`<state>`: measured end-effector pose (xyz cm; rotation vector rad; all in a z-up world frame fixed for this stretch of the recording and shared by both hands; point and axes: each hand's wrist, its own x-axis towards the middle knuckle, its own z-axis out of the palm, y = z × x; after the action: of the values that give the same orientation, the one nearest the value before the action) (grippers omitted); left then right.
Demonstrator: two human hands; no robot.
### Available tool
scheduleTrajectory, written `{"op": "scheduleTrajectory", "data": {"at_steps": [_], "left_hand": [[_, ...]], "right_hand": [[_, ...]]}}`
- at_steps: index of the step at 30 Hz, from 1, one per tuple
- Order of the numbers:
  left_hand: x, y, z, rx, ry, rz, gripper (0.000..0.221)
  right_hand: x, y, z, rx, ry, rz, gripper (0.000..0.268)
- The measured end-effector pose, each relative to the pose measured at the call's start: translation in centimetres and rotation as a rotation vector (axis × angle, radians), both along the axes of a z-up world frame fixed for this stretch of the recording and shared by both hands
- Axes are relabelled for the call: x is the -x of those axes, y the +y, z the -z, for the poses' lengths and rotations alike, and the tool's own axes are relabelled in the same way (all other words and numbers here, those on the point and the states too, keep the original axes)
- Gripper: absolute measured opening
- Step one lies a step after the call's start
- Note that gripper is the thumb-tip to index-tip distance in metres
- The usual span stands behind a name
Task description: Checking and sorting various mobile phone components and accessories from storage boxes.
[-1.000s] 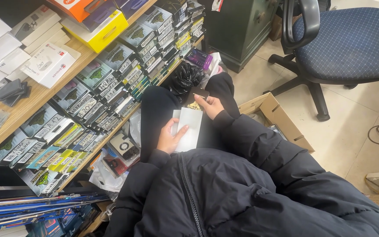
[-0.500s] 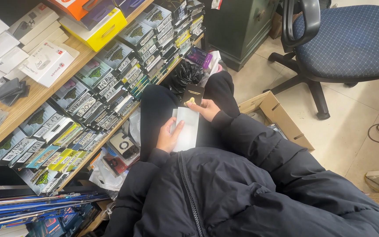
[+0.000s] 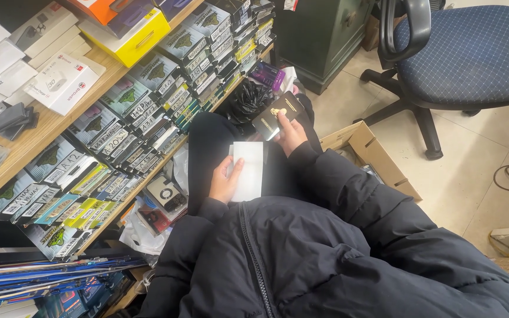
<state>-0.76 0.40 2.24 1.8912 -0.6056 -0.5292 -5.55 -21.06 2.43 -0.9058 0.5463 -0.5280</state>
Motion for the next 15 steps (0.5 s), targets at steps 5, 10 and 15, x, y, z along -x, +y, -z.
{"op": "scheduleTrajectory", "data": {"at_steps": [5, 10, 15], "left_hand": [[-0.8, 0.1, 1.4, 0.024, 0.055, -0.007, 0.047], [0.0, -0.1, 0.0, 0.021, 0.068, -0.007, 0.047], [-0.4, 0.0, 0.4, 0.034, 0.088, -0.010, 0.048]], "right_hand": [[1.6, 0.7, -2.4, 0.333, 0.204, -0.217, 0.051], [2.2, 2.4, -2.7, 0.458, 0.197, -0.335, 0.042], [1.6, 2.2, -1.1, 0.489, 0.210, -0.412, 0.036]]}}
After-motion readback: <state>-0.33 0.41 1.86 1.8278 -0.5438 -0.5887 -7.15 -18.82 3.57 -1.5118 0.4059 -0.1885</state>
